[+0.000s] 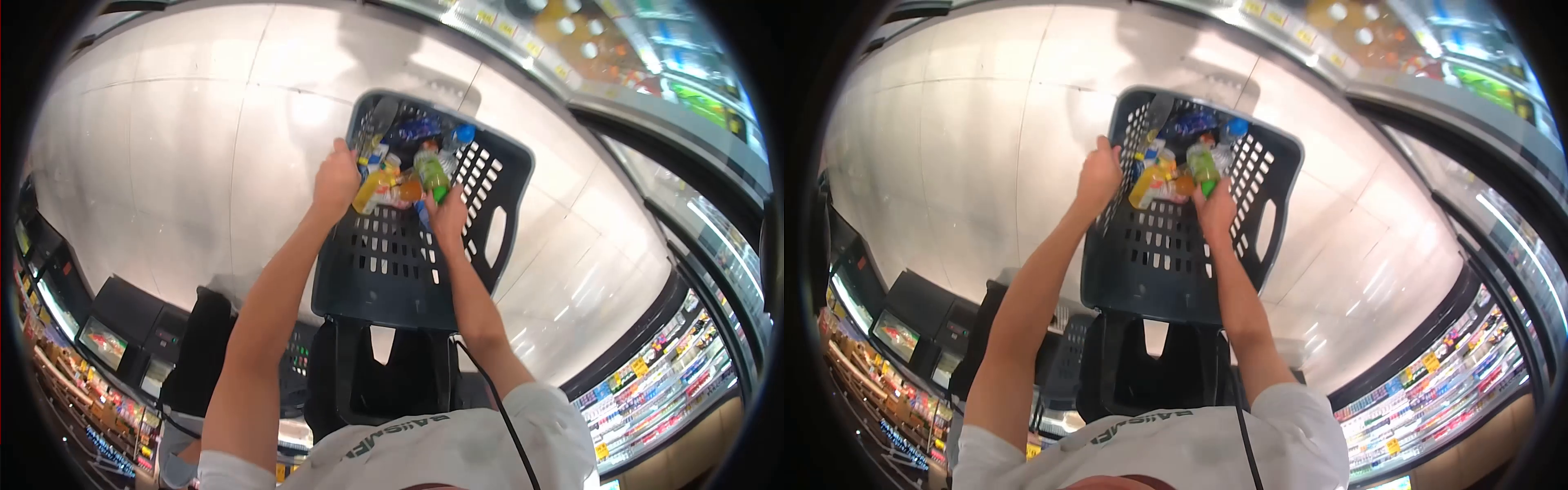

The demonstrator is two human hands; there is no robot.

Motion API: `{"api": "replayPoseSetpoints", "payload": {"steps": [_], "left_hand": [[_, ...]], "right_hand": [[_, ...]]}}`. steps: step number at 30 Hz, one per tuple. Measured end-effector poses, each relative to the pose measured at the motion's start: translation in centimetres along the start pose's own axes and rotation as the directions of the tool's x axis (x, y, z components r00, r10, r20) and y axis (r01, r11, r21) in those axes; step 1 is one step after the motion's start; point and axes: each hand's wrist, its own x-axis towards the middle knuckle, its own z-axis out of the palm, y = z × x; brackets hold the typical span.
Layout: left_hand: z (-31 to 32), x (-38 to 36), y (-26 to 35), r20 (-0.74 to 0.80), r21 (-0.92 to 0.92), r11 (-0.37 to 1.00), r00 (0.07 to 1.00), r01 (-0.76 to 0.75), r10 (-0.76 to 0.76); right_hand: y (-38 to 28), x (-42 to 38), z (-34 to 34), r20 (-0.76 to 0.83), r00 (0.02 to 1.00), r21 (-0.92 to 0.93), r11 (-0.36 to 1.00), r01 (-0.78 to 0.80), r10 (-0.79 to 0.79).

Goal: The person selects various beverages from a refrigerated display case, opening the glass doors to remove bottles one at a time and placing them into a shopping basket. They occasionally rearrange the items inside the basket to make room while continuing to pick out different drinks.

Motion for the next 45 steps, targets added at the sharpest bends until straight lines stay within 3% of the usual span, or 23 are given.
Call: {"api": "replayPoseSetpoints", "payload": {"steps": [1,4,6,8,10,12,14,16,18,20,21,25,28,32,33,36,42,45], "left_hand": [[0.3,0.0,-0.4,-0.009,-0.024,1.000,1.000,-0.011,0.011],[0.9,0.2,-1.1,-0.066,-0.065,0.994,0.994,-0.090,0.085],[-1.3,-0.5,-0.1,0.119,-0.075,0.997,0.992,0.037,-0.028],[-2.7,-2.5,0.3,0.131,0.157,0.987,0.991,-0.021,0.000],[-3.0,-5.8,-1.1,-0.003,0.377,0.894,0.966,-0.240,0.260],[-9.0,-12.3,1.1,0.132,0.138,0.904,0.912,-0.406,0.389],[-12.8,-18.6,0.8,0.118,-0.162,0.788,0.782,-0.593,0.612],[-16.3,-25.2,0.8,0.165,-0.274,0.684,0.667,-0.676,0.726],[-19.8,-31.4,1.6,0.103,-0.342,0.583,0.587,-0.737,0.803],[-21.5,-36.0,2.2,0.070,-0.363,0.555,0.572,-0.749,0.817],[-21.7,-37.6,2.2,-0.079,-0.378,0.492,0.557,-0.784,0.827],[-23.3,-40.7,2.5,-0.179,-0.378,0.640,0.731,-0.669,0.658],[-25.4,-41.8,3.7,-0.168,-0.502,0.663,0.815,-0.555,0.555],[-27.0,-41.2,5.7,-0.244,-0.378,0.674,0.771,-0.634,0.588],[-27.3,-41.2,6.4,-0.258,-0.379,0.707,0.802,-0.596,0.538],[-29.2,-41.8,7.8,-0.273,-0.402,0.734,0.837,-0.547,0.474],[-31.5,-39.5,5.6,-0.291,-0.407,0.803,0.895,-0.437,0.339],[-33.3,-36.5,2.9,-0.305,-0.402,0.809,0.896,-0.428,0.322]], "right_hand": [[-1.9,-1.4,-3.0,0.002,0.999,-0.073,0.997,-0.036,0.036],[-5.8,-6.2,-10.5,-0.042,0.998,-0.079,0.996,0.043,-0.047],[-8.9,-10.4,-14.8,-0.143,0.982,-0.114,0.988,0.107,-0.123],[-12.6,-14.8,-19.2,-0.135,0.984,-0.085,0.991,0.107,-0.118],[-15.1,-19.1,-22.2,-0.150,0.981,-0.074,0.991,0.111,-0.121],[-17.0,-23.2,-24.3,-0.137,0.977,-0.058,0.986,0.155,-0.162],[-18.3,-26.1,-24.9,-0.147,0.955,-0.042,0.966,0.256,-0.259],[-19.9,-28.9,-25.8,-0.166,0.903,-0.055,0.918,0.393,-0.397],[-21.1,-31.0,-26.4,-0.179,0.849,-0.090,0.867,0.490,-0.498],[-23.2,-33.0,-27.8,-0.120,0.840,-0.047,0.848,0.527,-0.529],[-25.1,-34.1,-29.5,-0.023,0.877,0.003,0.878,0.479,-0.479],[-28.2,-36.2,-33.7,0.008,0.808,0.072,0.806,0.587,-0.589],[-29.1,-36.6,-36.0,-0.007,0.701,0.089,0.698,0.710,-0.713],[-29.7,-35.9,-38.0,-0.185,0.652,0.119,0.642,0.758,-0.735],[-29.8,-35.4,-38.5,-0.280,0.583,0.145,0.567,0.811,-0.763],[-31.0,-35.1,-41.9,-0.181,0.644,0.386,0.548,0.742,-0.744],[-35.8,-30.2,-49.2,-0.162,0.763,0.505,0.612,0.609,-0.626],[-41.6,-25.2,-53.2,-0.377,0.681,0.501,0.480,0.720,-0.628]]}}
